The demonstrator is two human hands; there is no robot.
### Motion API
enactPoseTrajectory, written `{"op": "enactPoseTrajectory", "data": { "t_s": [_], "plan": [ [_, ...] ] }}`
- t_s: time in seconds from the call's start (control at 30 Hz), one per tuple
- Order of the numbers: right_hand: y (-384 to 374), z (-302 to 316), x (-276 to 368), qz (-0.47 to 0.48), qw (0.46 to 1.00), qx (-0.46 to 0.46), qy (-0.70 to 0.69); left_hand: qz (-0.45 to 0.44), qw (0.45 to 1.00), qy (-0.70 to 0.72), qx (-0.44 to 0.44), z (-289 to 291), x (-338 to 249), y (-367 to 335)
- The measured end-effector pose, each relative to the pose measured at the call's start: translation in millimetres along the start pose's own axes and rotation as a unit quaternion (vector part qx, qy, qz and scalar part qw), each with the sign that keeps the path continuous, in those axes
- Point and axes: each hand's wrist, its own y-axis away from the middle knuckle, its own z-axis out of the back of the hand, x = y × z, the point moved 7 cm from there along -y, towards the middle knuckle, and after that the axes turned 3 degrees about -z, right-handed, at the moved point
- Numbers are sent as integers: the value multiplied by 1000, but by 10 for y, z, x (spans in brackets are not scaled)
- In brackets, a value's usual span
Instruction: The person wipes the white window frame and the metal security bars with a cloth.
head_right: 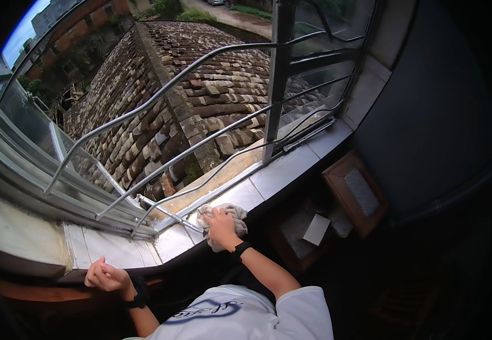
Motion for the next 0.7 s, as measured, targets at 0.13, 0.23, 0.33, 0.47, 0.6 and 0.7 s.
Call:
{"op": "enactPoseTrajectory", "data": {
  "t_s": [0.13,0.23,0.33,0.47,0.6,0.7],
  "plan": [
    [29,81,-748,-192,978,-80,-27,-12,998,54,16,15,12,10],
    [4,218,-1341,-281,953,-104,35,-24,998,65,13,112,103,59],
    [18,353,-1832,-352,925,-91,110,-23,997,65,37,124,96,73],
    [-39,280,-1931,-387,911,-68,129,-40,993,90,66,103,94,80],
    [-143,353,-1896,-380,909,-49,166,-14,983,182,27,100,60,1],
    [-218,323,-1911,-355,921,-84,137,52,922,380,-42,83,-24,-3]
  ]
}}
